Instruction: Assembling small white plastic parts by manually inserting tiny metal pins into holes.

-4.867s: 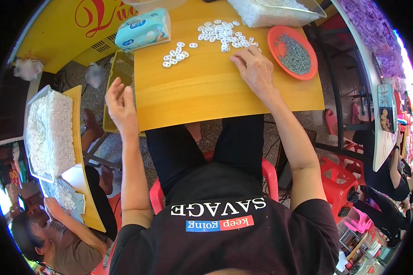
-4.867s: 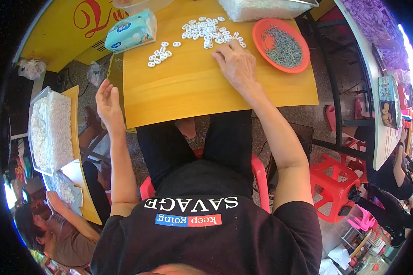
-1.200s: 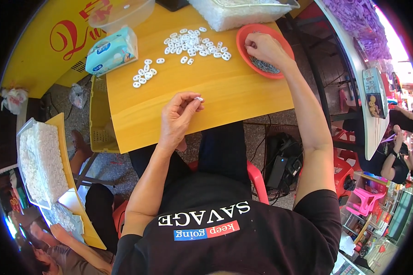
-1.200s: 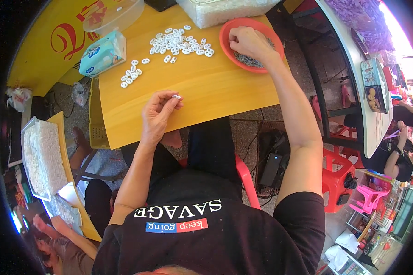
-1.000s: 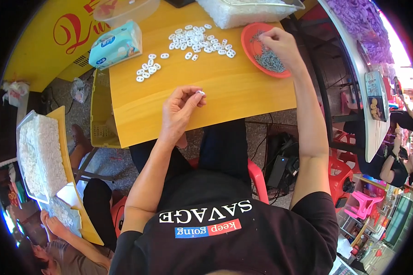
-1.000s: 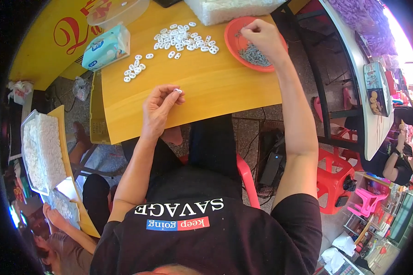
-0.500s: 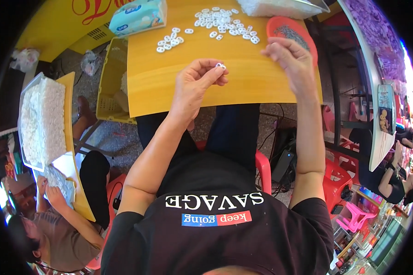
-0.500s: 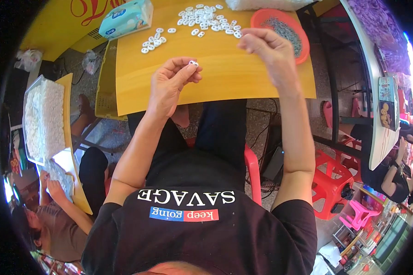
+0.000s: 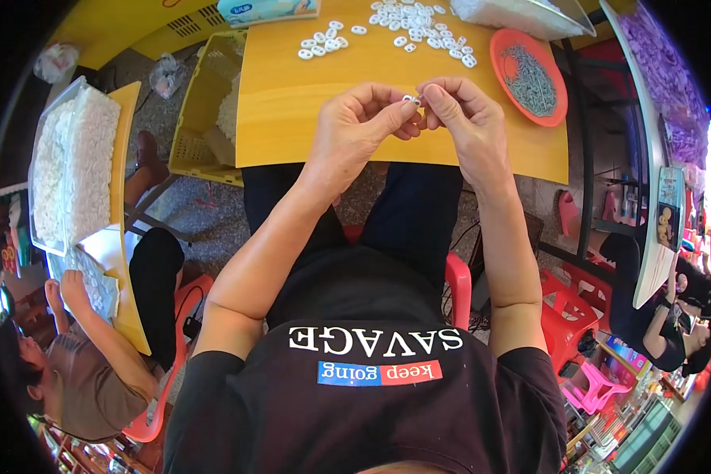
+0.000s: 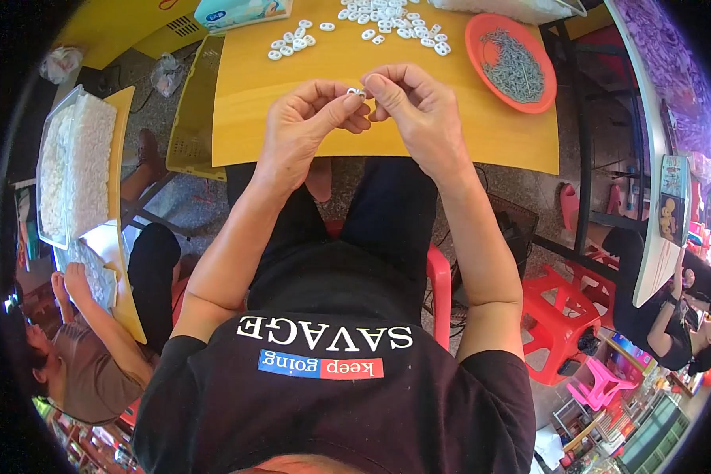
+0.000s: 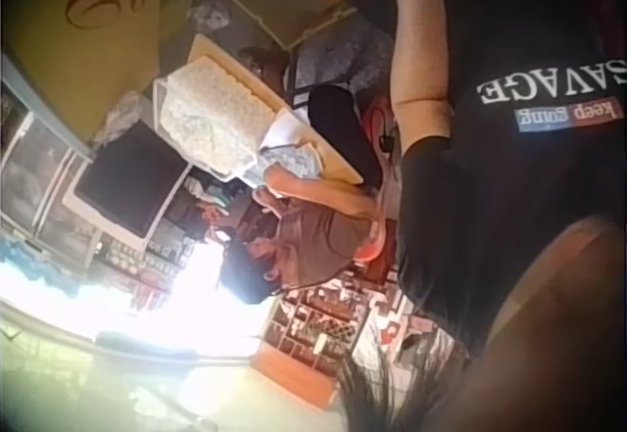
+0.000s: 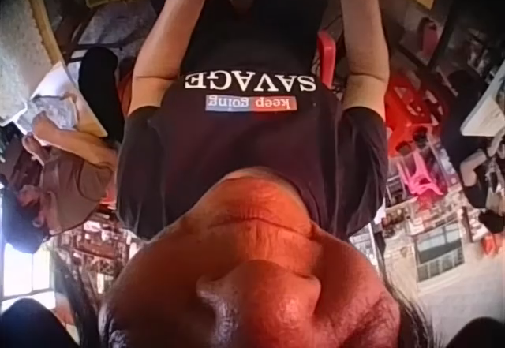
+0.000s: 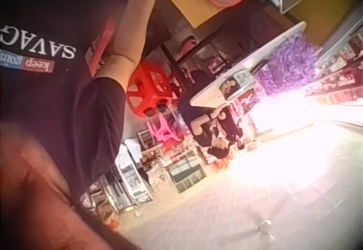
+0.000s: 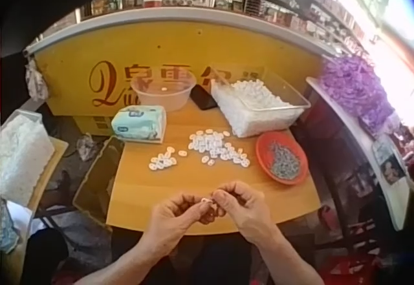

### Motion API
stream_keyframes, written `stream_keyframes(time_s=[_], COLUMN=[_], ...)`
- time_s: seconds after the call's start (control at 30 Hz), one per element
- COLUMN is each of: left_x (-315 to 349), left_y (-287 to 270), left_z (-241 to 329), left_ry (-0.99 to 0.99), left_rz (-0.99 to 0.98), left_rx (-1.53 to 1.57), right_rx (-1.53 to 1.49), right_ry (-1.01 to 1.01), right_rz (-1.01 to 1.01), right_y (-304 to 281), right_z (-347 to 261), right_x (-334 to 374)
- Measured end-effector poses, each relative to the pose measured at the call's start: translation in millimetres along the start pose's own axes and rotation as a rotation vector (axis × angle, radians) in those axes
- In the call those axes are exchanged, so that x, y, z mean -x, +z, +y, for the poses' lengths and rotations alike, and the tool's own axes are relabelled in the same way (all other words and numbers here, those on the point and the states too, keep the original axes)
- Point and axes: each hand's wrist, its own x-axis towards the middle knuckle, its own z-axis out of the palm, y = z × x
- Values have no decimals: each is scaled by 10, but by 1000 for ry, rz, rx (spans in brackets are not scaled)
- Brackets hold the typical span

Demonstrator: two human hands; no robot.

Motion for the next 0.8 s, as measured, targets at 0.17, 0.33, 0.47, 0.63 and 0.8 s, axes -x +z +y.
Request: stream_keyframes(time_s=[0.17, 0.33, 0.47, 0.63, 0.8], left_x=[54, 114, 118, 134, 117], left_y=[29, 71, 76, 104, 98], left_z=[70, 125, 107, 145, 126], left_ry=[42, 38, 60, 20, 23], left_rz=[19, 51, 44, 60, 51], left_rx=[-73, -209, -212, -221, -183], right_rx=[1, -29, 0, 49, 138], right_ry=[-4, -7, -32, -86, -174], right_rz=[-4, 3, 26, 63, 98], right_y=[21, 55, 68, 91, 145], right_z=[18, 0, 10, 36, 48], right_x=[17, 51, 80, 111, 149])
